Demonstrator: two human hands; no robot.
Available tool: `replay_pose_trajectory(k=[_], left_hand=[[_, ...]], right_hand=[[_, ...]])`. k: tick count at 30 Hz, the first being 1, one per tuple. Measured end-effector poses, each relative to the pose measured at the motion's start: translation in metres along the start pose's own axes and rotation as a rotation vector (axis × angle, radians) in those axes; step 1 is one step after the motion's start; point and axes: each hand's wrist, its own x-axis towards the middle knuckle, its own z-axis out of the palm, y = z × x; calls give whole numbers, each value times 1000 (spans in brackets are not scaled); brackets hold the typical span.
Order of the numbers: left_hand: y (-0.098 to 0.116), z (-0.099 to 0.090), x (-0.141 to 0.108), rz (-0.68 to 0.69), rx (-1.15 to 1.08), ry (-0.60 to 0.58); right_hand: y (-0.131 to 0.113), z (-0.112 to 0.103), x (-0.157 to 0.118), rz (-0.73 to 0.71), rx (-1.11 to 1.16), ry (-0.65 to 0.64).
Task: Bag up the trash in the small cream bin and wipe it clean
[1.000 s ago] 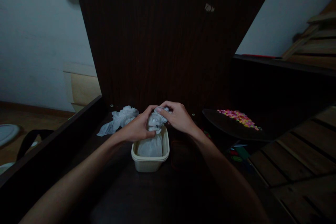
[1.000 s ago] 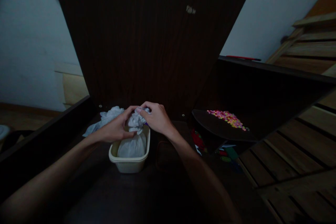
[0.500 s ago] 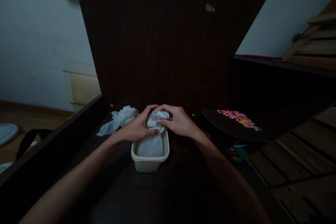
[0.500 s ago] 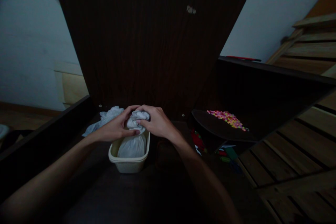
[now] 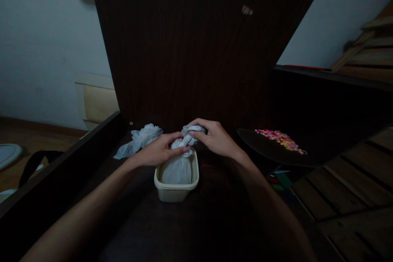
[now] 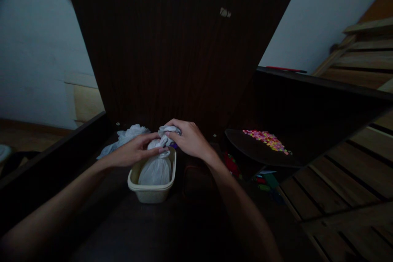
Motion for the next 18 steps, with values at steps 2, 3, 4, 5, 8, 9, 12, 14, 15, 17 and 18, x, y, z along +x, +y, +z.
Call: replay_pose_trajectory(k=[2,3,4,5,8,9,12,14,15,17,18], left_hand=[[5,-1,-1,-18,56,-28],[7,-2,-2,-21,71,-38],[8,-2,-2,-22,85,-49],[8,-1,-3,-21,99,-58],[5,0,-4,-20,130,-81],[3,1,-4,-21,140,-81],[-3,3,-5,-25,141,-71],[-7,3,-5,-22,124,-70],[-9,4,-5,-18,111,-67],[-11,4,-4,-15,97,-62],[-12,4,-4,-17,95,-64]], right_hand=[[-1,-3,0,-4,-5,9],[-2,-4,1,-8,-3,13],[-3,-6,1,-10,-2,19],[-4,-7,1,-12,-2,27],[-8,-12,1,-10,-6,68],[-9,-14,1,-5,-5,79],[-11,-19,1,9,0,100],[-13,-22,1,12,-2,114],[-13,-23,1,13,-4,124],[-14,-25,1,16,-10,145],[-15,-26,1,17,-14,156]])
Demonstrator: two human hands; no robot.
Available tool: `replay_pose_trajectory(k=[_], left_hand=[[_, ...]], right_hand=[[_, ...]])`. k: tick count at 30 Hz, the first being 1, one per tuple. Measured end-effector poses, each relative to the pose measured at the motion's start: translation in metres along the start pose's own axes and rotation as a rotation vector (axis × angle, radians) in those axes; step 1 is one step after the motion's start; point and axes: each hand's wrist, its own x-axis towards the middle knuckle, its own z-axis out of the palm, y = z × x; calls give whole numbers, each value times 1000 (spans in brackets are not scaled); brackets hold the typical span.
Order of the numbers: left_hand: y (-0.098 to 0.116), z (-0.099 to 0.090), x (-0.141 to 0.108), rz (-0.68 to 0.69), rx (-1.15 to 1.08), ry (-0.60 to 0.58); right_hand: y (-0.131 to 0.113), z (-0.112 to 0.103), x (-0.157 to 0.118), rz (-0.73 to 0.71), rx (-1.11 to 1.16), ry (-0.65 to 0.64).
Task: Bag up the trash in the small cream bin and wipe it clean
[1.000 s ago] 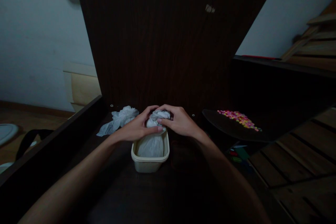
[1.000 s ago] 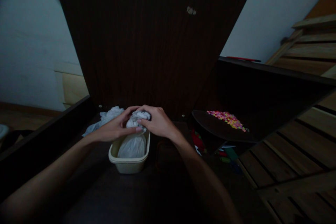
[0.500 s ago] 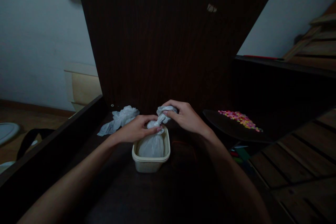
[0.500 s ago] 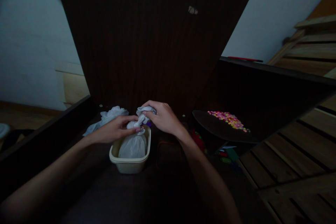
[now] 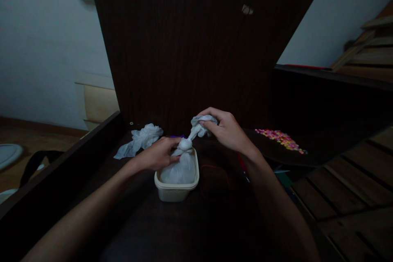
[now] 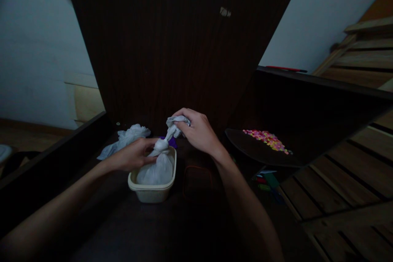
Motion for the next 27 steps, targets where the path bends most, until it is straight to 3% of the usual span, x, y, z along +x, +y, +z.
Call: replay_pose_trajectory(k=[17,27], left_hand=[[5,-3,2,-66,241,-85],[14,-4,-2,-108,376,-115]], right_hand=[[1,-10,7,62,42,192],[2,-8,5,115,109,76]])
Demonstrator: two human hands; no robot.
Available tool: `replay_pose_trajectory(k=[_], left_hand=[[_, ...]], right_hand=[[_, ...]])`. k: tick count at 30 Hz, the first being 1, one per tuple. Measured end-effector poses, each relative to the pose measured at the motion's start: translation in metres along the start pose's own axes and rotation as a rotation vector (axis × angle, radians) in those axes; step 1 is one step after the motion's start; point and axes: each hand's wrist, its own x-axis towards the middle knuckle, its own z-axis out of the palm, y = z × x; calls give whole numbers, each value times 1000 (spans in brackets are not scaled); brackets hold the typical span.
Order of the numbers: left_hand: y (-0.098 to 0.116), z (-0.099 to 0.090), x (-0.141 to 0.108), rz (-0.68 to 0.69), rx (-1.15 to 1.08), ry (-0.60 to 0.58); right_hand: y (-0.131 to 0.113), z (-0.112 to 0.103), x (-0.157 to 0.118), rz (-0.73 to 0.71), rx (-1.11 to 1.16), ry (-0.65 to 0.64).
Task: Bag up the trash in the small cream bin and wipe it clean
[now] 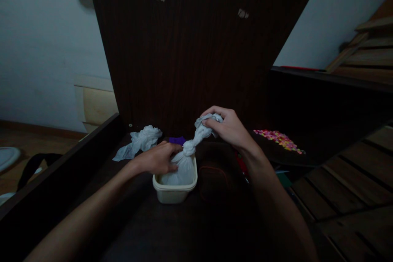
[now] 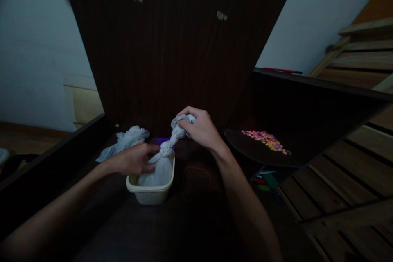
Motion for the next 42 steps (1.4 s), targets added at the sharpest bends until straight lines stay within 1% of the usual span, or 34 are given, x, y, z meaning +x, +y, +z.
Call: replay_pose_trajectory(k=[3,7,9,12,14,17,19,22,25,29,31,33,36,39,42], left_hand=[[7,-3,-4,23,-65,62],[13,-4,0,57,-194,214],[15,-3,7,62,-280,304],[16,-4,19,104,-428,475],[15,-8,25,133,-491,564],[15,-18,30,108,-514,630],[16,-24,31,79,-530,664],[23,-32,32,34,-586,684],[32,-38,35,11,-664,675],[40,-40,41,38,-781,687],[41,-39,44,67,-857,662],[41,-38,46,107,-939,626],[39,-39,43,162,-1096,595],[30,-38,35,213,-1191,617],[13,-32,23,228,-1155,649]], right_hand=[[0,3,-2,19,103,-16],[1,11,-4,64,293,-49],[0,15,-4,77,388,-62],[-3,18,-5,59,502,-60],[-3,20,-6,26,532,-22],[5,25,-10,8,523,40],[13,30,-15,60,524,6],[26,40,-22,155,551,-119],[34,51,-30,192,569,-223],[39,67,-36,273,529,-325],[39,74,-37,282,506,-368],[39,78,-36,254,501,-355],[35,78,-32,215,506,-272],[26,69,-25,173,528,-210],[14,55,-16,131,586,-108]])
